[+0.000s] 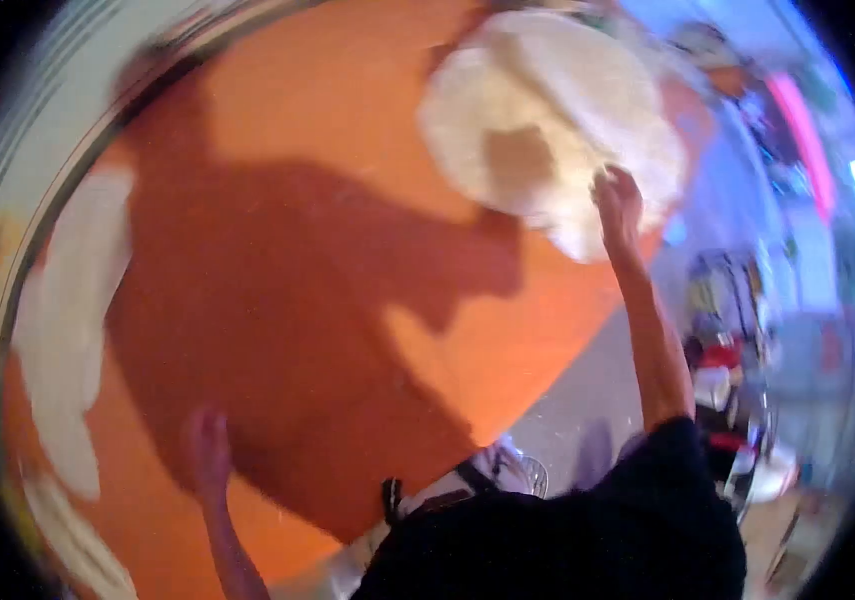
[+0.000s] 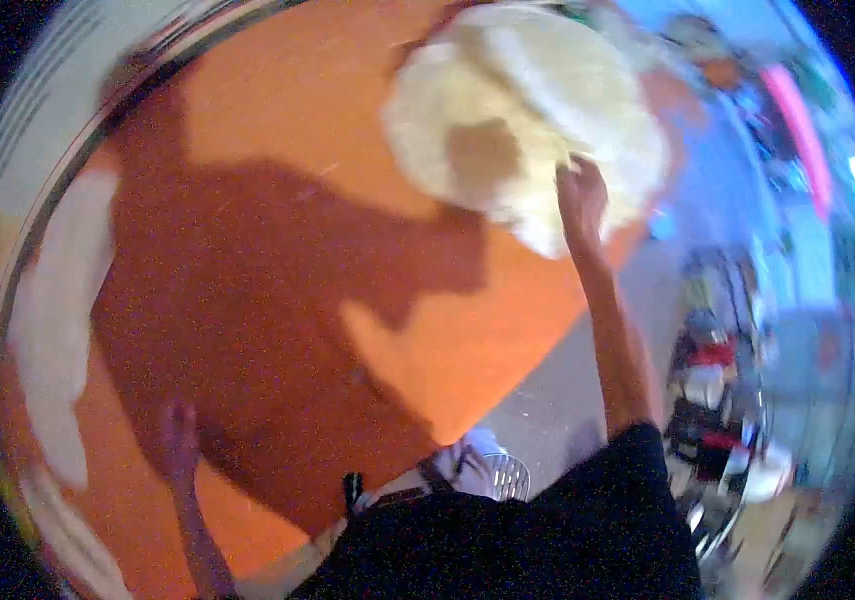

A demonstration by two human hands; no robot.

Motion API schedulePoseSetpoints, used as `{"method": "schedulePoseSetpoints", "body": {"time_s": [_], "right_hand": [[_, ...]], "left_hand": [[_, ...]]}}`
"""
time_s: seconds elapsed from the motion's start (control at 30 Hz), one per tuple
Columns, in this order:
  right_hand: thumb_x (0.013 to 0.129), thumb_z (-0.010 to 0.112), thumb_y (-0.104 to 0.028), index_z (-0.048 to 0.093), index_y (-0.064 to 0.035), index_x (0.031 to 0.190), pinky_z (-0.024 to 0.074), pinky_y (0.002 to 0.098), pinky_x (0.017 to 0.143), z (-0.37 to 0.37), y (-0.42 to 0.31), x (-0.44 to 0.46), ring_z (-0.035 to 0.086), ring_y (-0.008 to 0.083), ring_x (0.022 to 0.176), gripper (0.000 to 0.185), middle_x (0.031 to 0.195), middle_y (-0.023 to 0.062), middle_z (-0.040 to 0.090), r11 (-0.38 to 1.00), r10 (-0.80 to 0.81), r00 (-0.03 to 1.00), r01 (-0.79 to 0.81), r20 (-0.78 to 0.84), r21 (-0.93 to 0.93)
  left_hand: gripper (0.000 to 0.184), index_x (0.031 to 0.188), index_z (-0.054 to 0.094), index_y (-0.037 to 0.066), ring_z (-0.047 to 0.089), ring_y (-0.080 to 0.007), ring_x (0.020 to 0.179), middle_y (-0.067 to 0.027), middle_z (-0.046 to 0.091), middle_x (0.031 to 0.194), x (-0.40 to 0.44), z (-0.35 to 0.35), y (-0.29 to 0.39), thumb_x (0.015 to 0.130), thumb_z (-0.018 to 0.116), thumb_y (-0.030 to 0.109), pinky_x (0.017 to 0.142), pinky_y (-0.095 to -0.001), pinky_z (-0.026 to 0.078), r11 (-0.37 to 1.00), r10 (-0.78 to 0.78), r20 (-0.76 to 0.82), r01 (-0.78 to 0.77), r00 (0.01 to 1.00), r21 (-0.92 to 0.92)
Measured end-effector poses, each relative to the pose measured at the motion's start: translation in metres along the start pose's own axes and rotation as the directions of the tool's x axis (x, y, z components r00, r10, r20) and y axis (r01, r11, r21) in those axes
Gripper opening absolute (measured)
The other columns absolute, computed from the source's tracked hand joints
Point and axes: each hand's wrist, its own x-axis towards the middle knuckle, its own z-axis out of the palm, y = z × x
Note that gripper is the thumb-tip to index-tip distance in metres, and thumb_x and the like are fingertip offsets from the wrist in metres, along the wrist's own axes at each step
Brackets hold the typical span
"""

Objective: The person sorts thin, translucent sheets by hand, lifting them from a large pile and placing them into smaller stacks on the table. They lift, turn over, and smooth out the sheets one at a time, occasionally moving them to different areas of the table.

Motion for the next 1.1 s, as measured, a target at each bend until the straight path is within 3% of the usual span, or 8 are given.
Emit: {"method": "schedulePoseSetpoints", "body": {"time_s": [0.07,0.13,0.23,0.47,0.67,0.87,0.97,1.1], "right_hand": [[0.086,0.061,-0.029,0.053,-0.0026,0.127,0.0455,0.0399,0.091,0.064,-0.057,-0.097,0.06,0.0282,0.105,0.05,0.113,0.0215,0.063,0.989,0.034,0.959,0.008,0.28,-0.146],[0.086,0.061,-0.026,0.048,-0.0046,0.133,0.0361,0.0449,0.104,0.113,-0.04,-0.154,0.048,0.0363,0.122,0.053,0.131,0.0243,0.05,0.825,-0.407,0.737,0.551,0.54,-0.129],[0.087,0.06,-0.023,0.047,-0.0068,0.135,0.0262,0.0493,0.11,0.144,-0.062,-0.214,0.032,0.0421,0.133,0.053,0.142,0.0246,0.037,0.674,-0.433,0.749,0.639,0.502,-0.371],[0.086,0.059,-0.023,0.045,-0.0071,0.137,0.0252,0.0515,0.11,0.154,-0.053,-0.21,0.031,0.0442,0.133,0.055,0.144,0.0258,0.035,0.652,-0.459,0.748,0.651,0.48,-0.39],[0.087,0.057,-0.023,0.047,-0.0062,0.136,0.0257,0.0511,0.11,0.15,-0.05,-0.206,0.032,0.0429,0.133,0.052,0.143,0.0246,0.037,0.642,-0.472,0.72,0.676,0.509,-0.361],[0.089,0.055,-0.023,0.047,-0.0064,0.135,0.0263,0.0508,0.11,0.151,-0.043,-0.204,0.033,0.042,0.133,0.05,0.143,0.0229,0.038,0.646,-0.493,0.714,0.684,0.498,-0.341],[0.089,0.054,-0.022,0.047,-0.0064,0.136,0.0266,0.0506,0.11,0.151,-0.044,-0.205,0.033,0.0416,0.133,0.05,0.143,0.022,0.039,0.638,-0.479,0.722,0.677,0.499,-0.367],[0.09,0.053,-0.023,0.05,-0.0052,0.132,0.0294,0.0503,0.108,0.156,-0.048,-0.208,0.037,0.0406,0.13,0.046,0.14,0.0217,0.042,0.645,-0.513,0.705,0.693,0.49,-0.322]], "left_hand": [[0.036,0.116,0.06,0.006,0.057,-0.0317,0.108,-0.0144,0.061,0.116,0.026,-0.011,0.014,0.092,0.057,0.033,0.094,-0.0388,0.045,0.988,-0.015,-0.03,0.02,0.999,0.151],[0.034,0.114,0.06,0.007,0.058,-0.0329,0.106,-0.0154,0.062,0.112,0.056,-0.044,0.061,0.089,0.06,0.029,0.091,-0.04,0.047,0.969,-0.062,-0.067,0.076,0.996,0.234],[0.03,0.107,0.059,0.003,0.057,-0.0368,0.097,-0.0189,0.06,0.104,0.099,-0.061,0.011,0.085,0.063,0.023,0.084,-0.0452,0.047,0.939,0.225,-0.268,-0.136,0.937,0.314],[0.031,0.107,0.056,0.004,0.055,-0.0369,0.096,-0.0182,0.056,0.104,0.202,-0.111,-0.064,0.082,0.064,0.021,0.077,-0.0464,0.049,0.777,0.481,-0.539,-0.052,0.692,0.628],[0.018,0.1,0.055,0.004,0.058,-0.0352,0.089,-0.013,0.057,0.093,0.236,-0.124,-0.096,0.085,0.056,0.013,0.074,-0.0444,0.05,0.544,0.271,-0.274,0.088,0.923,0.834],[0.012,0.091,0.055,0.004,0.061,-0.0343,0.079,-0.0183,0.06,0.081,0.215,-0.154,-0.079,0.08,0.049,0.006,0.062,-0.0455,0.052,0.834,0.457,-0.202,-0.339,0.866,0.436],[0.01,0.086,0.055,0.003,0.061,-0.0352,0.07,-0.0195,0.06,0.078,0.181,-0.125,-0.021,0.079,0.048,0.004,0.057,-0.0458,0.051,0.734,0.476,-0.209,-0.255,0.854,0.629],[0.014,0.086,0.052,0.005,0.056,-0.0312,0.06,-0.0125,0.053,0.068,0.08,-0.028,0.06,0.072,0.056,0.007,0.05,-0.0415,0.046,0.742,0.662,-0.134,-0.621,0.737,0.252]]}}
